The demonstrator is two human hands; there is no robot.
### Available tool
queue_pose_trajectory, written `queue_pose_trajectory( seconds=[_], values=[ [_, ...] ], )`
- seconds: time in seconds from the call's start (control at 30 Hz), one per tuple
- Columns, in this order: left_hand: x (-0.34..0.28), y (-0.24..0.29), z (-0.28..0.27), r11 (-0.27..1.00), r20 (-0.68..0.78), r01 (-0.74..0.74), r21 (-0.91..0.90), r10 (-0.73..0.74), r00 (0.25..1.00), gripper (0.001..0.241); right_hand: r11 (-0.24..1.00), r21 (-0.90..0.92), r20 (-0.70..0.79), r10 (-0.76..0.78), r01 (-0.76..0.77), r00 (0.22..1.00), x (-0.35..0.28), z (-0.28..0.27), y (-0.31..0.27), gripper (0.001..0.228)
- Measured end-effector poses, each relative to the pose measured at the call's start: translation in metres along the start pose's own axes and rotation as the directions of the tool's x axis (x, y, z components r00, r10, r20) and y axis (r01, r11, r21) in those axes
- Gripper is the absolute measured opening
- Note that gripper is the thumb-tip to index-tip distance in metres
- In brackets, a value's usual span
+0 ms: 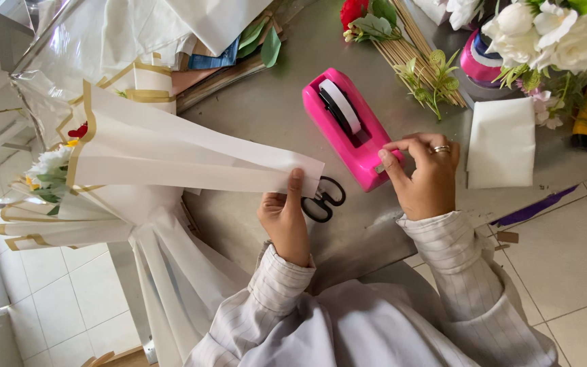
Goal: The person folds and tapes white tissue paper around the base of a flower bouquet, uses scissors to cut small pieces of paper, and secures them to a blue and white box at the base.
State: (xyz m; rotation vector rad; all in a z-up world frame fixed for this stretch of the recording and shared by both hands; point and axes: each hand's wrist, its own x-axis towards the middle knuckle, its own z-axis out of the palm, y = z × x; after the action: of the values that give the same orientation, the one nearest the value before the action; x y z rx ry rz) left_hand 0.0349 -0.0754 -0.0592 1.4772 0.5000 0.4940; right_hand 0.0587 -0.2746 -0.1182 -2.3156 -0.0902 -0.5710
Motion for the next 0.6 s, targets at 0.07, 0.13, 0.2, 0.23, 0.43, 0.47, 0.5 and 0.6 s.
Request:
queue_pose_trajectory(
  seconds=[0.07,0.13,0.2,0.23,0.43,0.47,0.5,0.6],
  values=[
    [-0.001,-0.001,0.001,1.000,0.007,0.021,-0.011,-0.021,1.000,0.025,1.000,0.006,0.011,0.010,-0.010,1.000,-0.001,0.002,0.004,0.015],
    [-0.001,-0.007,-0.001,0.997,0.014,0.074,-0.039,-0.073,0.997,0.025,0.995,0.054,0.014,0.081,-0.082,0.997,-0.003,0.008,0.011,0.013],
    [0.000,-0.018,-0.004,0.997,0.015,0.069,-0.045,-0.068,0.998,0.027,0.993,0.063,0.027,0.100,-0.102,0.995,0.001,0.000,0.000,0.014],
    [0.000,-0.024,-0.006,0.997,0.016,0.064,-0.050,-0.063,0.998,0.029,0.990,0.073,0.042,0.120,-0.123,0.992,0.004,-0.004,-0.005,0.016],
    [0.008,-0.037,-0.013,0.990,0.075,0.104,-0.097,-0.096,0.993,0.017,0.830,0.378,0.230,0.346,-0.411,0.910,-0.017,-0.010,0.009,0.025],
    [0.007,-0.035,-0.014,0.990,0.073,0.104,-0.099,-0.097,0.993,0.017,0.831,0.376,0.231,0.344,-0.410,0.910,-0.017,-0.017,-0.002,0.025],
    [0.006,-0.033,-0.014,0.989,0.077,0.101,-0.108,-0.093,0.993,0.017,0.720,0.456,0.283,0.440,-0.523,0.853,-0.017,-0.025,-0.013,0.024],
    [0.003,-0.026,-0.014,0.988,0.077,0.102,-0.114,-0.093,0.993,0.016,0.448,0.573,0.419,0.560,-0.686,0.715,-0.024,-0.024,-0.005,0.020]
  ],
)
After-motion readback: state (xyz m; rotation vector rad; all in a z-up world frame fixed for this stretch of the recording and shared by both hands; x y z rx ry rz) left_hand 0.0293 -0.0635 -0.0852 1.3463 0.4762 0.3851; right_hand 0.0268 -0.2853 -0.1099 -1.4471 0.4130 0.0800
